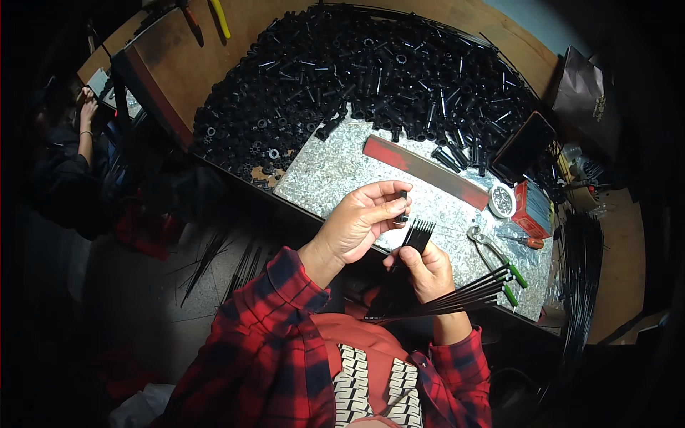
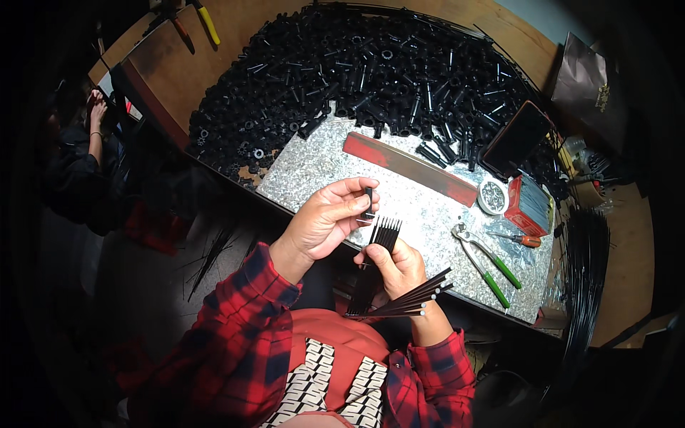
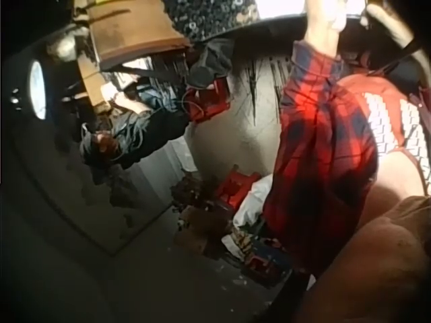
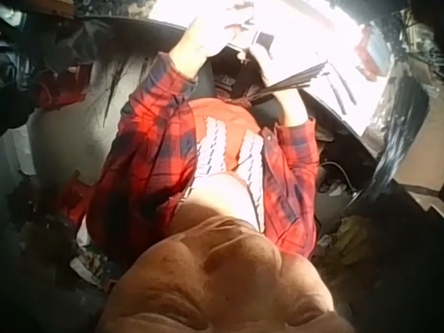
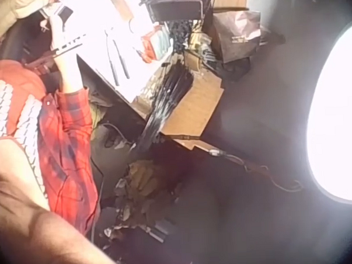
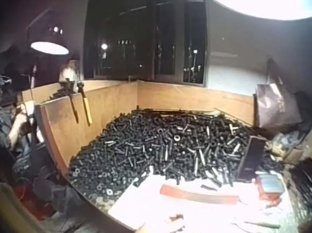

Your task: Assembling electrical wire harnesses by measuring, aligning, and crimping wires at a workbench.

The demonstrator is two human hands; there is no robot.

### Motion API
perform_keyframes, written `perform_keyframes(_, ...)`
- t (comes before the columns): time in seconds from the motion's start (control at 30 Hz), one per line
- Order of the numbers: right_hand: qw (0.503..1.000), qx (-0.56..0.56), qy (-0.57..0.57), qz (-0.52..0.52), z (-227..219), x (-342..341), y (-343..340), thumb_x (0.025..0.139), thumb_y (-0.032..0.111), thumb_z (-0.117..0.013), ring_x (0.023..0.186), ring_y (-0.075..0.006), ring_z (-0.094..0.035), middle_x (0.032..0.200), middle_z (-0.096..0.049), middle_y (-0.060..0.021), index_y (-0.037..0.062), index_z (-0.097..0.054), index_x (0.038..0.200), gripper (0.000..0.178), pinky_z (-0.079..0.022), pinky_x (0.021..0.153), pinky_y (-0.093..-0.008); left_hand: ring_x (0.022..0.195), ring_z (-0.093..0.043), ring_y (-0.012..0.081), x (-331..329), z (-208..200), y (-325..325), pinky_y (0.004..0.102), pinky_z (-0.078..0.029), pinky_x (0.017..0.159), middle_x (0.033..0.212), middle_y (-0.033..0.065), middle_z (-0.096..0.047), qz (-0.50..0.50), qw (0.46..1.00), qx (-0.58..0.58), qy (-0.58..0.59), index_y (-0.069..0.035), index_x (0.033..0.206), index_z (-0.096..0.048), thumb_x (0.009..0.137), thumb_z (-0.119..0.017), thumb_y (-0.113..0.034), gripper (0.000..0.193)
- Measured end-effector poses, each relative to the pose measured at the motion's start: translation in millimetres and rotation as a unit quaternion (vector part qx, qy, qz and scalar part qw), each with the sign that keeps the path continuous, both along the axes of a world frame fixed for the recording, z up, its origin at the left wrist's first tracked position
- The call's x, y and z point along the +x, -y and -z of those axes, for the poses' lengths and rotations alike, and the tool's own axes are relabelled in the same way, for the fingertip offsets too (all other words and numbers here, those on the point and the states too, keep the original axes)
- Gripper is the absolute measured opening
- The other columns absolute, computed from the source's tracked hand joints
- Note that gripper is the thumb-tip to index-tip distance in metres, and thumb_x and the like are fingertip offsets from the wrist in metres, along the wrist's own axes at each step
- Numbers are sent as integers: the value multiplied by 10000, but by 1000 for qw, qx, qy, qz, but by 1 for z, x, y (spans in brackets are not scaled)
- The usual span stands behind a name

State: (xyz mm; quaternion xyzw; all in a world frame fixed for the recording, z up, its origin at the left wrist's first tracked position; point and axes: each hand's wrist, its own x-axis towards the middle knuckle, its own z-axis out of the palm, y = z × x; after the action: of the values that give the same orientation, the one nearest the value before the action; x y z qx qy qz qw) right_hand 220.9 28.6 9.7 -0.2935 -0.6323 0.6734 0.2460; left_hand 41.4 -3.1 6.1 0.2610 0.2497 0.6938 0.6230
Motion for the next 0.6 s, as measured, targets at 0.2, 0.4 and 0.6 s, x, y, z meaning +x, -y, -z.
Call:
perform_keyframes(0.2, 1000, 8, 14, -10, 1, 1, -3, 973, 204, -540, 757, -130, -625, 831, -675, -86, 1, -602, 951, 213, -495, 703, -256, 993, -620, 187, 2, -9, 0, 314, -523, 877, 1107, 139, -621, 2, 999, -29, 18, -3, 1224, -524, 939, -541, -41, 288)
perform_keyframes(0.4, 1000, -15, -15, 10, 3, -1, -1, 960, 183, -554, 729, -80, -596, 804, -674, -28, 26, -635, 898, 188, -483, 669, -233, 963, -626, 165, 2, -8, -4, 287, -538, 840, 1076, 125, -626, 19, 999, -33, 0, -6, 1231, -519, 934, -554, -40, 300)
perform_keyframes(0.6, 1000, -13, -12, 12, 5, -2, -1, 957, 185, -560, 729, -80, -598, 805, -677, -30, 26, -635, 898, 186, -484, 672, -234, 937, -623, 138, 2, -7, -5, 264, -527, 817, 1037, 106, -635, 15, 999, -43, -17, -9, 1248, -521, 926, -569, -38, 326)
